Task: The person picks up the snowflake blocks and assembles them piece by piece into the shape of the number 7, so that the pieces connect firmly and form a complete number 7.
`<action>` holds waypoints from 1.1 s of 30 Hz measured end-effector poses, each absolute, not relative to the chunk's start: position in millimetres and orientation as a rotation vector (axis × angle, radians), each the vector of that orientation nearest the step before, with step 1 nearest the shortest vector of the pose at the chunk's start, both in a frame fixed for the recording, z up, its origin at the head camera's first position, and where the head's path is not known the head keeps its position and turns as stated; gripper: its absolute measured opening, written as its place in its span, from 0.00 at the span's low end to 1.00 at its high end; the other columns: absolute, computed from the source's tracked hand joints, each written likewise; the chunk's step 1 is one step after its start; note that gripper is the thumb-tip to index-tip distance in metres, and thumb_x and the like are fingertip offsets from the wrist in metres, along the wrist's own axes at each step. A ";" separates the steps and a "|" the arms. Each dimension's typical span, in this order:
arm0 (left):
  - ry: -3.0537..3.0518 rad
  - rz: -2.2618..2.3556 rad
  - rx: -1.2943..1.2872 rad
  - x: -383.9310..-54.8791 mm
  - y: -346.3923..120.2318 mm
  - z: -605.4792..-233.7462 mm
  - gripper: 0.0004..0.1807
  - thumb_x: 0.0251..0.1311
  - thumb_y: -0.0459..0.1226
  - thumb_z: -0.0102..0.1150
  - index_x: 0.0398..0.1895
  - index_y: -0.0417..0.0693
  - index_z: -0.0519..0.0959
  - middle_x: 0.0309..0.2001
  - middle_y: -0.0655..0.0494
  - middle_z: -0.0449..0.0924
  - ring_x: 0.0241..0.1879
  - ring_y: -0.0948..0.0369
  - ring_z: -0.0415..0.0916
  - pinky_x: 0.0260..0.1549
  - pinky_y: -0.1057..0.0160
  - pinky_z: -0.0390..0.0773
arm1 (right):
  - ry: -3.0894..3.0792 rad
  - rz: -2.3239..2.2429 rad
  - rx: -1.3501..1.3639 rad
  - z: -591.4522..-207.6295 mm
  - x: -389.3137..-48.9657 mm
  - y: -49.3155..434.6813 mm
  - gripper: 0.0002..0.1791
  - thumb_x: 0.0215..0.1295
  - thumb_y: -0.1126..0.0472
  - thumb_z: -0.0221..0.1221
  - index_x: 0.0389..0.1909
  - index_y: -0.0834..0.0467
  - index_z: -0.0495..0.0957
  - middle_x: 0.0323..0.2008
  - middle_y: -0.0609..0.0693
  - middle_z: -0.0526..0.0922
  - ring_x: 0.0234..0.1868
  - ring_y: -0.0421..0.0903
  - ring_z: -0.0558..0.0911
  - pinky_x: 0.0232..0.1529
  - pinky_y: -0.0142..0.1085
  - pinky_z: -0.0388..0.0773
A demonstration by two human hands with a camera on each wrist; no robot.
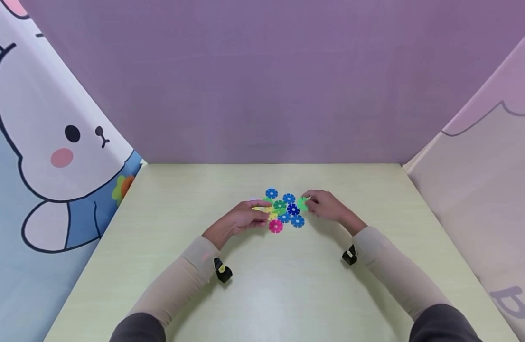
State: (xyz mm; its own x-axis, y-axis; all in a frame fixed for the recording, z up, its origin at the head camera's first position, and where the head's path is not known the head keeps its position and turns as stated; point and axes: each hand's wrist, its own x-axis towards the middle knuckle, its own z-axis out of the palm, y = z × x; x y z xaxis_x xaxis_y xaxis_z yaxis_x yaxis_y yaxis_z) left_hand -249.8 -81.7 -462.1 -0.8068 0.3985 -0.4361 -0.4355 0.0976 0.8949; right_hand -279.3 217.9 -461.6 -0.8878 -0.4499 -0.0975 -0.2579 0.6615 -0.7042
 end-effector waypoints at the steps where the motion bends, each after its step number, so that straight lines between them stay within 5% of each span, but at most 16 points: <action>1: 1.773 1.778 -0.038 -249.9 -81.7 -462.2 0.26 0.68 0.30 0.62 0.69 0.45 0.74 0.36 0.54 0.83 0.40 0.58 0.84 0.49 0.61 0.86 | 2.587 -1.090 -0.568 -461.2 -277.8 216.9 0.18 0.78 0.63 0.51 0.63 0.62 0.75 0.29 0.55 0.81 0.26 0.44 0.76 0.28 0.35 0.76; 16: 1.758 1.813 -0.036 -248.9 -80.6 -461.1 0.25 0.68 0.29 0.61 0.69 0.41 0.74 0.34 0.55 0.81 0.32 0.64 0.82 0.35 0.70 0.85 | 2.353 -1.333 -0.508 -461.0 -265.5 204.8 0.15 0.79 0.65 0.50 0.61 0.63 0.69 0.34 0.60 0.82 0.33 0.49 0.81 0.37 0.39 0.85; 33: 1.770 1.801 -0.052 -247.8 -78.0 -463.3 0.24 0.68 0.29 0.61 0.67 0.45 0.76 0.36 0.54 0.81 0.35 0.63 0.82 0.38 0.68 0.85 | 2.238 -1.372 -0.450 -459.5 -263.2 197.9 0.14 0.80 0.63 0.50 0.61 0.61 0.70 0.36 0.65 0.82 0.34 0.48 0.81 0.40 0.43 0.86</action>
